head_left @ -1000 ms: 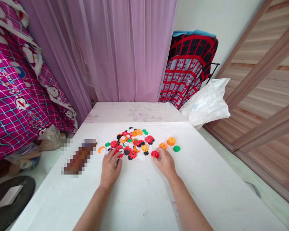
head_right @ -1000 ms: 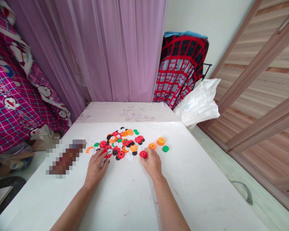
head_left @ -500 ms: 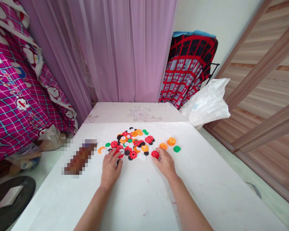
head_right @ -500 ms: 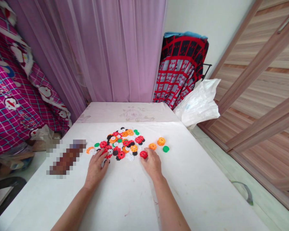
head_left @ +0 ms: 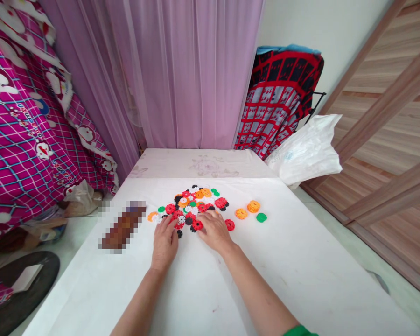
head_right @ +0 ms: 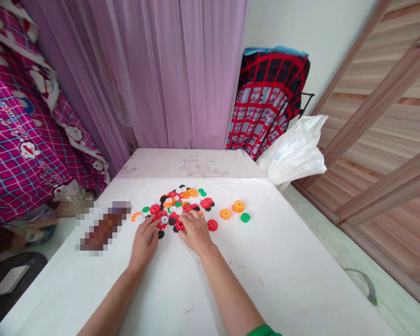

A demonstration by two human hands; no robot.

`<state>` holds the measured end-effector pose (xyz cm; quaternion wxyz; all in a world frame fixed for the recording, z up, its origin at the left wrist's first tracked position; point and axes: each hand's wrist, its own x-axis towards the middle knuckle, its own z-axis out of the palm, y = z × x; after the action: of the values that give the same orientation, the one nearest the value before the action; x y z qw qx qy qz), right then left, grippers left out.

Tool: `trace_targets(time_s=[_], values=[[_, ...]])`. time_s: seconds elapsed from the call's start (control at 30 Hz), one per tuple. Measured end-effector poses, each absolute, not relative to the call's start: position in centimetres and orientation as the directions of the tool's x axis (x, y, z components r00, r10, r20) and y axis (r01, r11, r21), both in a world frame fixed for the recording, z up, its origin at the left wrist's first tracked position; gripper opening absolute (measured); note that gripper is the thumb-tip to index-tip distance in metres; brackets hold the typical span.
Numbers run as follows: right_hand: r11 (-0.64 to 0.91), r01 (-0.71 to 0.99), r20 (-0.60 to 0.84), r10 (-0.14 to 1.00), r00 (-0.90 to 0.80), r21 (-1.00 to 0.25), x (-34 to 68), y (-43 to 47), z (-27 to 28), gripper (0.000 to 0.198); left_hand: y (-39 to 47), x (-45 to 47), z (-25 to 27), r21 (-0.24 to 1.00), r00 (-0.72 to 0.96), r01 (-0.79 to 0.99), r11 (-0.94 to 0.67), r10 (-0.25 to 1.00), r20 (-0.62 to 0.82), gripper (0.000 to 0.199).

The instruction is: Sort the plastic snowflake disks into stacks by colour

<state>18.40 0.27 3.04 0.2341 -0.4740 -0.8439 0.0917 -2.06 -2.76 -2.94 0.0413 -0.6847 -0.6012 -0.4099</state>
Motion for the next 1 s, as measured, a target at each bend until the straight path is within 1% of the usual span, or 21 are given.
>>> trace_targets(time_s=[0.1,0.17,0.27,0.33,0.43,0.53,0.6,0.73,0.9,1.0], values=[[0.529,0.779,0.236,0.848,-0.475,-0.337,17.7,0.9,3.3,0.028,-2.7,-2.1,-3.0,0.472,-0.080,0.836,-0.280,0.788,0.611,0.034],[0.517,0.794,0.216,0.856,-0.470,-0.319,17.5,1.1,3.3,0.028,-2.7,-2.2,-2.9,0.488,-0.088,0.826,-0.281,0.792,0.604,0.035],[0.500,0.803,0.272,0.863,-0.426,-0.326,17.8,1.0,2.9,0.029,-2.7,-2.1,-2.9,0.497,-0.092,0.823,-0.276,0.798,0.595,0.035],[0.474,0.798,0.354,0.867,-0.350,-0.372,18.7,0.8,2.2,0.030,-2.8,-2.1,-2.9,0.497,-0.093,0.825,-0.268,0.804,0.587,0.034],[0.400,0.773,0.450,0.877,-0.167,-0.493,21.5,0.3,1.0,0.034,-2.8,-2.1,-3.0,0.506,-0.109,0.827,-0.245,0.813,0.572,0.033],[0.265,0.759,0.450,0.892,0.042,-0.595,25.1,-0.1,0.0,0.037,-2.8,-2.2,-3.0,0.518,-0.117,0.822,-0.236,0.820,0.560,0.032],[0.202,0.749,0.429,0.895,0.119,-0.631,27.0,-0.4,-0.6,0.039,-2.8,-2.2,-3.0,0.525,-0.118,0.817,-0.236,0.824,0.554,0.032],[0.201,0.747,0.427,0.896,0.121,-0.634,28.3,-0.5,-1.1,0.042,-2.8,-2.3,-2.9,0.523,-0.114,0.821,-0.230,0.831,0.545,0.033],[0.264,0.779,0.463,0.885,0.038,-0.568,27.4,-0.4,-1.2,0.040,-2.9,-2.3,-2.8,0.506,-0.104,0.829,-0.239,0.823,0.559,0.033],[0.274,0.807,0.475,0.880,0.009,-0.522,27.1,-0.4,-1.1,0.039,-2.9,-2.3,-2.9,0.496,-0.102,0.837,-0.232,0.825,0.557,0.033]])
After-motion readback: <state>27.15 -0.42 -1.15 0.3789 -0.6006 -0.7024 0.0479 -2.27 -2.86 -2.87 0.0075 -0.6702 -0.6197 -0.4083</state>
